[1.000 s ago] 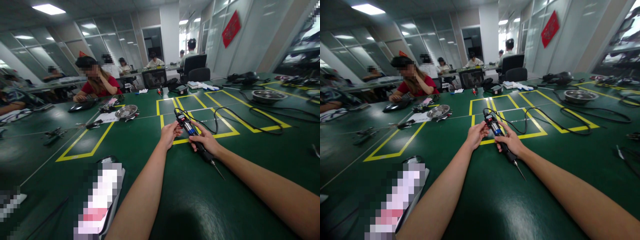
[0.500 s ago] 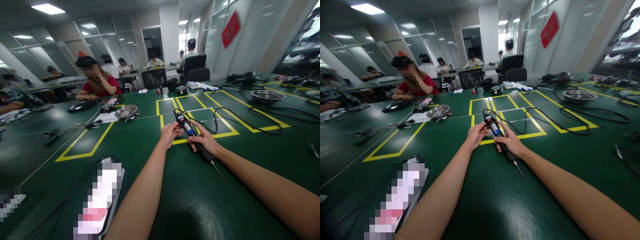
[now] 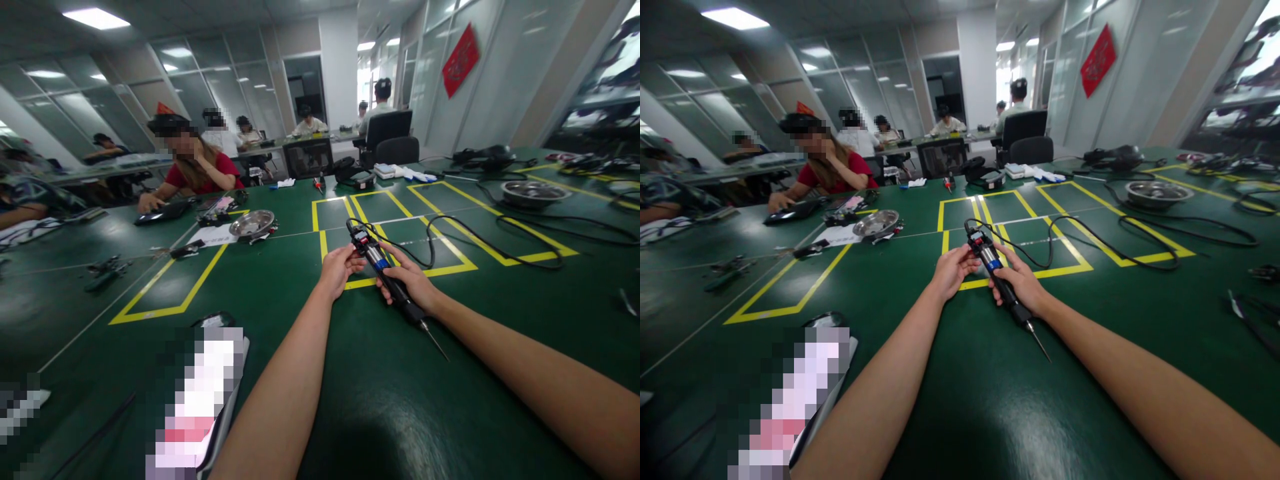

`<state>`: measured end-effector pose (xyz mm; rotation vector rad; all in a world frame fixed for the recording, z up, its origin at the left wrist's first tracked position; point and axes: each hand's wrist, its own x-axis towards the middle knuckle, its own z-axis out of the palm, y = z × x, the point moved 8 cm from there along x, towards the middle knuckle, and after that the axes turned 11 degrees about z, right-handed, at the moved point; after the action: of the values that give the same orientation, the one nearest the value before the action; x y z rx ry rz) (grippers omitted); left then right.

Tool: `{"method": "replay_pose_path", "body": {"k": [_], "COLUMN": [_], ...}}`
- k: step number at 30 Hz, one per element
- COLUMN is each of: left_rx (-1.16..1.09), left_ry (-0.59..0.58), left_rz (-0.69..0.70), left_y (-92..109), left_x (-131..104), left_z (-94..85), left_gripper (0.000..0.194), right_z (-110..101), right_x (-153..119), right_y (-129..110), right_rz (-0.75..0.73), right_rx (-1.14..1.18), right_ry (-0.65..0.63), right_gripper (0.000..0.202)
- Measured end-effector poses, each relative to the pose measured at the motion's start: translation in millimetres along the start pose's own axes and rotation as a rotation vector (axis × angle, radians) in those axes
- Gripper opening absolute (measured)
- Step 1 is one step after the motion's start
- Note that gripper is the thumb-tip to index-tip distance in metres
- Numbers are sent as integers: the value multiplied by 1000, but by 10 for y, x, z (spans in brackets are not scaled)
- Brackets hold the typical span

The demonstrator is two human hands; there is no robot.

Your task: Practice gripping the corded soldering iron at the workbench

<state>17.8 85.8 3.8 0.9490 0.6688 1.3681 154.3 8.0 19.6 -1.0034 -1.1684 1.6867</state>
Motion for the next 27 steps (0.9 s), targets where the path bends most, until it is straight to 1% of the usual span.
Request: {"method": "replay_pose_path", "body": {"k": [5,8,11,16,27], "left_rx": [-2,-6,-7,-7,-16], "left_ry": [-3,15,29,18,12], "left_rz": [0,-7,-21,-9,-13], "left_y": [10,7,-6,-6,33], "left_x": [-10,-11,-7,-2,-28], "left_z": [12,3,-8,-9,14], "left_gripper": [23,25,24,23,22], "right_z": [-15,-26,-29,-27,-12], "right_x": [4,13,25,32,4], "right_y": [1,9,17,14,-9], "right_rz": [5,6,8,7,-18], "right_rx": [12,18,26,28,-22], "right_ry": [8,5,-4,-5,24], "right_gripper": [83,81,79,75,89]}}
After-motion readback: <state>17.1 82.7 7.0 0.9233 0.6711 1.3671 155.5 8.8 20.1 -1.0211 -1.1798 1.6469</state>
